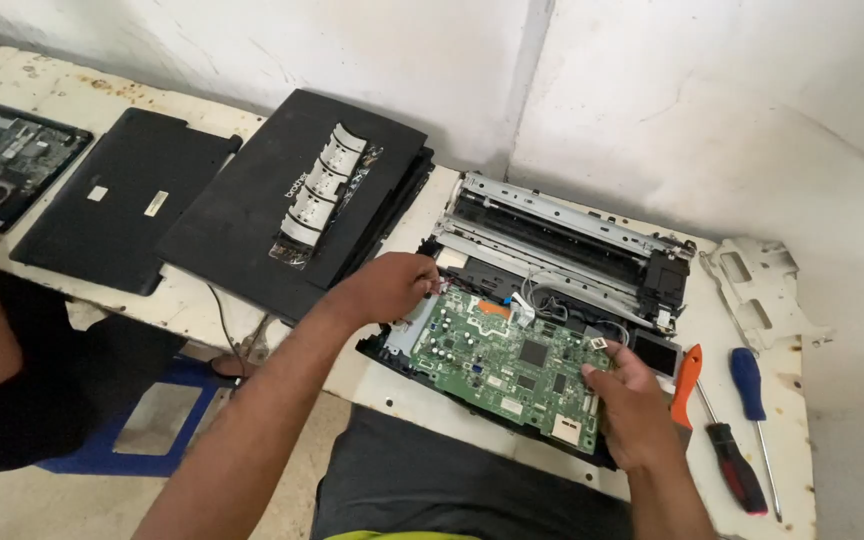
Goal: Installing and connecting a circuit board within a printer chassis, involving ribbon cable management.
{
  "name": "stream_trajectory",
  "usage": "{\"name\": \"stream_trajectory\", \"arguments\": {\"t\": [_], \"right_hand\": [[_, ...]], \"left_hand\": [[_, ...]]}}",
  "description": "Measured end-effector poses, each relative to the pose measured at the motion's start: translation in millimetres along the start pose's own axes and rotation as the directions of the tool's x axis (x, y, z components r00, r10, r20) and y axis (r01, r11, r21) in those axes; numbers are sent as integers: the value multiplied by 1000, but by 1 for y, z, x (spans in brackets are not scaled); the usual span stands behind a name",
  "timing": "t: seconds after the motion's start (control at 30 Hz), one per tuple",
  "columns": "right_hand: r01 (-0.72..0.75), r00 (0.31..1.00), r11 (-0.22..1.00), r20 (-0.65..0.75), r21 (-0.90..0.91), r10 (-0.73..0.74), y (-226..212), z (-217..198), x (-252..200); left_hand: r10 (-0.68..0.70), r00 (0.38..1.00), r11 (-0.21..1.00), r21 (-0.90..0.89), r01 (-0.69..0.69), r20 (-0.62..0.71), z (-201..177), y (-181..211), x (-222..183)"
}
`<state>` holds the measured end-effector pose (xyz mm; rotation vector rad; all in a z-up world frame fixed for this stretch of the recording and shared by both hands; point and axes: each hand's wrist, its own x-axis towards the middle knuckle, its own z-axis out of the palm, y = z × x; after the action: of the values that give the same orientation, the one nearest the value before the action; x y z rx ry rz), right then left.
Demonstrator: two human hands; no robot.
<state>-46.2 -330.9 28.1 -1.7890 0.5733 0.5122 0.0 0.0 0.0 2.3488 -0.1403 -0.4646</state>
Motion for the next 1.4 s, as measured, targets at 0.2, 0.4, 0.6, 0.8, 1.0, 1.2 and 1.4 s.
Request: {"name": "stream_trajectory", "arguments": {"t": [0.2,0.4,0.6,0.8,1.0,1.2,1.4], "right_hand": [[75,997,987,2,-141,-75,-11,14,-9],[53,998,994,-17,-96,-55,-14,23,-11],[73,997,993,-33,-96,-76,-12,22,-5],[180,982,983,-47,-36,-182,19,20,28],[178,983,983,-43,-40,-180,16,23,28],[148,989,989,-28,23,-148,9,26,20],[159,987,987,-35,-13,-159,5,30,13]], "left_hand": [[23,994,999,-44,-19,110,-17,14,0],[61,997,996,73,-57,-51,-6,4,10],[110,992,966,229,-119,54,-13,18,-24],[133,987,907,412,-84,-91,7,-26,-53],[212,966,887,445,-128,-145,19,-36,-47],[219,966,896,420,-142,-140,13,-37,-37],[244,951,967,-24,-253,-190,20,-81,-28]]}}
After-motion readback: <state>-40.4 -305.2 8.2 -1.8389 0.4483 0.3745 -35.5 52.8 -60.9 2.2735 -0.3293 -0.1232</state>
